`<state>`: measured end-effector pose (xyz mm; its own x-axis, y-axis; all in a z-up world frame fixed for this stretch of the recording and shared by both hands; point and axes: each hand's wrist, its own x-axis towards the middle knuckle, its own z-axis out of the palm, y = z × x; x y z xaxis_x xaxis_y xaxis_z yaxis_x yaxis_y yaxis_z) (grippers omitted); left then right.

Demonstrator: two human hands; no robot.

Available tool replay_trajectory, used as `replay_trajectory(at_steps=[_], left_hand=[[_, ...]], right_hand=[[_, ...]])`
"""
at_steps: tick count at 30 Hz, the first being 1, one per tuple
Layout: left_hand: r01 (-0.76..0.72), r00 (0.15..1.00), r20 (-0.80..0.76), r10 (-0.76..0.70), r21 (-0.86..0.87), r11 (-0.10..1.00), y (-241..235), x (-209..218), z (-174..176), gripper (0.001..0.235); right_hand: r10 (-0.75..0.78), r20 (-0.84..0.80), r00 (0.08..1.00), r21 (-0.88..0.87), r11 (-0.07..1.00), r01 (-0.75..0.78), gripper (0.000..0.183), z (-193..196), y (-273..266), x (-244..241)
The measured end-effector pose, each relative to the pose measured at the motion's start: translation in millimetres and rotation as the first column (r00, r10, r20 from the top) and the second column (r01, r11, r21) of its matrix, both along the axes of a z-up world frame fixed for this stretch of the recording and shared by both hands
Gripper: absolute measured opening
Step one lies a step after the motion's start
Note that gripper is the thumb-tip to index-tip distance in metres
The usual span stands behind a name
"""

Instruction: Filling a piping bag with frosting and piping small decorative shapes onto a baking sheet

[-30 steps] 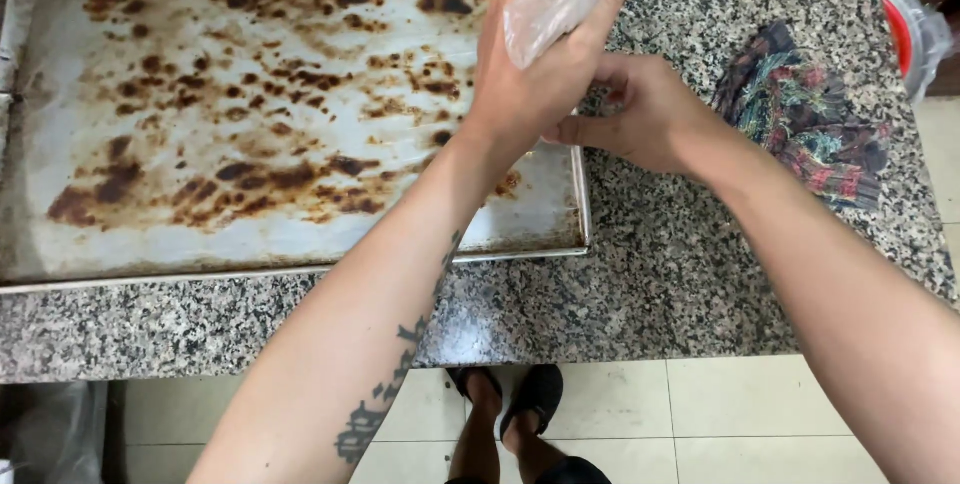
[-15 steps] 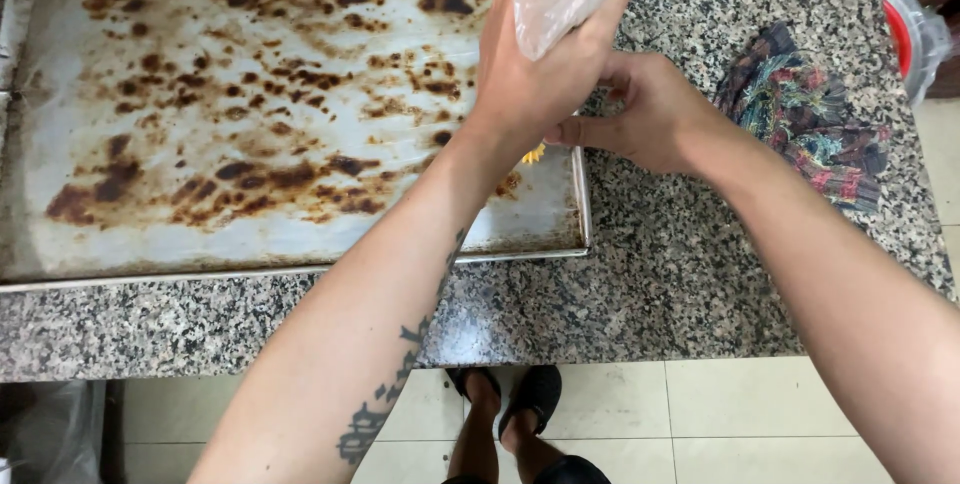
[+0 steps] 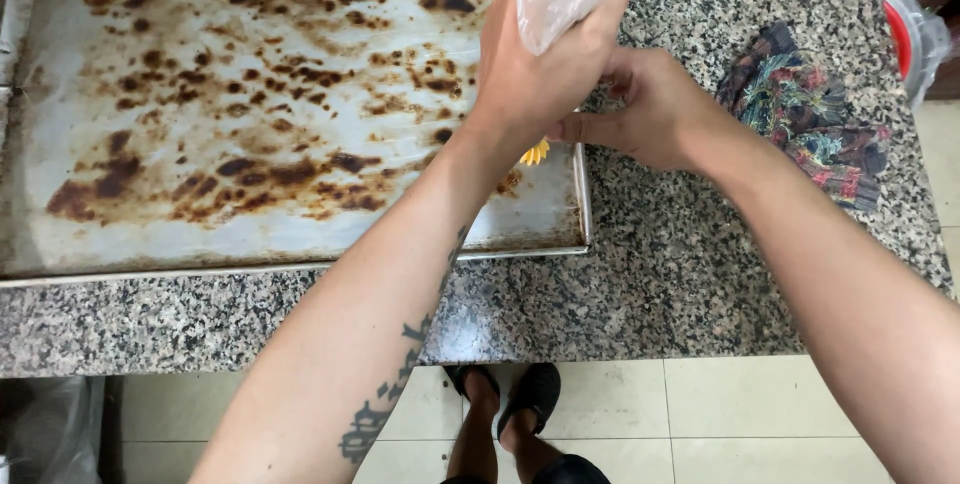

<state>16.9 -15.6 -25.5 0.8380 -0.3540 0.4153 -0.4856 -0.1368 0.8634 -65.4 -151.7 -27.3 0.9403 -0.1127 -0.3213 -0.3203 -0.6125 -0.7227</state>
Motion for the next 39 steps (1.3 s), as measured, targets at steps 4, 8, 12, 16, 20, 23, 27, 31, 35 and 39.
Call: replay_trajectory(at_steps=[4, 8, 12, 16, 20, 23, 27, 31, 35, 39], left_hand=[[-0.029, 0.999, -0.023, 0.03, 0.031, 0.999, -1.2, -0.3, -1.7, 0.064], [-0.044, 0.999, -0.029, 0.046, 0.054, 0.998, -2.0, -0.3, -2.4, 0.063], [-0.018, 0.996, -0.084, 0.021, 0.038, 0.999, 7.0, -3.8, 12.1, 0.061], [0.517, 0.833, 0.368, -0.413, -0.251, 0.818, 25.3, 0.4, 39.1, 0.014], [0.286, 0.935, 0.28, -0.219, -0.225, 0.932, 40.9, -34.9, 86.4, 0.044], [0.119, 0.992, -0.043, -0.123, -0.078, 0.99, 45.7, -55.7, 98.5, 0.054], [0.253, 0.963, -0.056, -0.263, -0.138, 0.958, 52.1, -65.1, 65.8, 0.049], [0.169, 0.974, -0.12, -0.19, -0.167, 0.971, 48.4, -70.8, 41.1, 0.055], [0.2, 0.966, -0.112, -0.232, -0.242, 0.949, 45.5, -74.0, 26.6, 0.054], [0.119, 0.985, -0.103, -0.135, -0.147, 0.982, 39.9, -71.5, 15.5, 0.06]], right_hand=[[0.024, 0.072, 0.997, 0.013, 1.0, -0.025, 0.042, -16.2, -8.7, 0.6], [0.008, 0.036, 0.999, 0.014, 1.0, -0.009, 0.04, -10.3, -5.0, -0.2], [0.077, 0.198, 0.977, 0.088, 0.992, -0.095, 0.033, -23.2, -21.2, -5.6], [0.165, 0.432, 0.887, 0.083, 0.972, -0.221, 0.037, 22.2, -21.9, -19.6], [0.179, 0.502, 0.846, 0.09, 0.962, -0.256, 0.049, 48.0, -22.0, -39.5], [0.127, 0.349, 0.928, 0.085, 0.982, -0.167, 0.042, 49.7, -2.3, -49.0], [0.173, 0.301, 0.938, 0.018, 0.982, -0.187, 0.028, 24.9, 5.6, -54.3], [0.141, 0.242, 0.96, 0.115, 0.978, -0.173, 0.043, 9.4, 12.9, -59.0], [0.044, 0.054, 0.998, 0.072, 0.996, -0.047, 0.05, 5.5, 19.0, -58.3], [0.079, 0.118, 0.99, 0.105, 0.99, -0.091, 0.047, -5.4, 15.5, -60.1]])
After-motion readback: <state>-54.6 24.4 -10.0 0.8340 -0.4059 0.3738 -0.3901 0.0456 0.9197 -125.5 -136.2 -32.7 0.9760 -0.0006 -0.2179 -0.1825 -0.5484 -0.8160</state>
